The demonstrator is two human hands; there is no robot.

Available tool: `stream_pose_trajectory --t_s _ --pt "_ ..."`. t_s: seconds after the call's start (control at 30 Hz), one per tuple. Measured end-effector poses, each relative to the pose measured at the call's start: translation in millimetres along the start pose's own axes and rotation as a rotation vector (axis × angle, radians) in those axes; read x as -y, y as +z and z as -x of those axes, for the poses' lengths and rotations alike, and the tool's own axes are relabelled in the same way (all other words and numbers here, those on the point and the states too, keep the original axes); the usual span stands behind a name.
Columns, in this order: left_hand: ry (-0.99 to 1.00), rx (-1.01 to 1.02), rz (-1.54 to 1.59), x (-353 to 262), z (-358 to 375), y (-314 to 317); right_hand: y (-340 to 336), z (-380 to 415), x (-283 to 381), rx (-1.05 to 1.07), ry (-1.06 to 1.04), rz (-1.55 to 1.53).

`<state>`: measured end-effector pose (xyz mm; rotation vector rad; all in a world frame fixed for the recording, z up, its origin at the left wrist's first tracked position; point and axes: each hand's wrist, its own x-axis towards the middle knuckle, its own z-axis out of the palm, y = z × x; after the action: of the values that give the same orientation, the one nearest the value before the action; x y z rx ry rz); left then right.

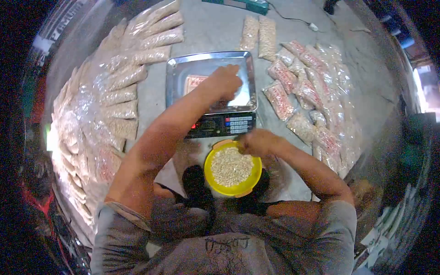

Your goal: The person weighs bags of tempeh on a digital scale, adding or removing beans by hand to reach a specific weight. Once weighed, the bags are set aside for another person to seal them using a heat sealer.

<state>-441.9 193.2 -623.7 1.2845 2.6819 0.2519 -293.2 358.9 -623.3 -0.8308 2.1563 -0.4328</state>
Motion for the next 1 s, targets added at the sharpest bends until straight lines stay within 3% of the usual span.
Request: stream_pose_trajectory --t_s 0.03,0.1,0.17,0.2,0.23,0.3,0.33,0.37,0.43,0.47,0.5,0.53,0.57,0.63,0.73,0.77,0.83,0.87,0.93,0.97,1.0 --pt "-0.056 0.041 -0.165 -5.0 -2.8 -4.6 16.9 -2.9 -40.3 -0.086 -0.023 -0.051" --pt "-0.042 0.073 -0.146 0.6 -5.0 -12.2 -2.1 14.1 -69.0 -0.179 0.116 -0.223" --pt "-0.030 0.089 -0.108 13.9 0.2 -15.3 9.4 25.7 -138.0 -0.394 0.263 0.008" --pt "-0.097 0.109 -0.061 18.3 -1.4 -14.0 7.9 30.3 -161.1 -0.323 0.411 0.186" --pt "-0.107 0.052 -0.024 32.7 -0.3 -3.3 6.3 39.5 -167.8 -0.491 0.490 0.020" --pt "-0.098 0.056 -0.044 31.5 23.6 -47.8 7.8 42.2 -184.8 -0.568 0.678 0.121" --pt "-0.148 0.065 -0.056 37.5 37.4 -64.7 27.1 44.8 -220.5 -0.679 0.562 0.211" --pt "-0.179 0.058 -0.034 44.0 50.0 -78.8 27.2 48.6 -227.0 -0.507 0.636 0.031" --pt "-0.252 0.064 -0.014 61.4 82.6 -99.9 52.6 41.5 -286.1 -0.287 0.673 0.254" --pt "-0.171 -0.070 -0.044 74.1 109.5 -109.5 49.8 47.7 -270.5 -0.419 0.536 0.002" --pt "-0.085 -0.203 -0.078 83.1 137.3 -119.6 51.4 47.8 -256.9 -0.572 0.507 0.229" --pt "-0.123 -0.238 -0.047 83.5 166.4 -130.5 69.6 40.6 -299.9 -0.609 0.553 0.279" --pt "-0.159 -0.272 -0.015 79.1 196.7 -139.9 54.3 43.5 -276.5 -0.462 0.532 0.268" --pt "-0.226 -0.355 0.004 62.6 249.9 -157.3 59.1 42.0 -286.8 -0.467 0.557 0.203" --pt "-0.408 -0.408 0.072 36.6 313.2 -163.8 88.9 40.8 -349.5 -0.684 0.356 -0.118" --pt "-0.425 -0.403 0.067 29.4 330.0 -161.2 97.2 44.9 -371.2 -0.675 0.342 -0.122" --pt "-0.708 -0.428 0.289 25.0 360.0 -143.0 105.6 47.9 -401.8 -0.726 0.080 -0.361" --pt "-0.712 -0.431 0.279 31.3 373.5 -128.9 97.0 46.7 -397.8 -0.728 0.069 -0.362" --pt "-0.824 -0.465 0.304 50.0 404.2 -88.0 63.8 57.3 -384.1 -0.674 0.357 0.108" --pt "-0.926 -0.377 0.284 60.9 420.9 -68.5 53.3 59.7 -378.3 -0.659 0.333 -0.434" --pt "-1.016 -0.287 0.267 74.1 438.3 -46.8 47.3 56.5 -373.1 -0.671 0.339 -0.436"
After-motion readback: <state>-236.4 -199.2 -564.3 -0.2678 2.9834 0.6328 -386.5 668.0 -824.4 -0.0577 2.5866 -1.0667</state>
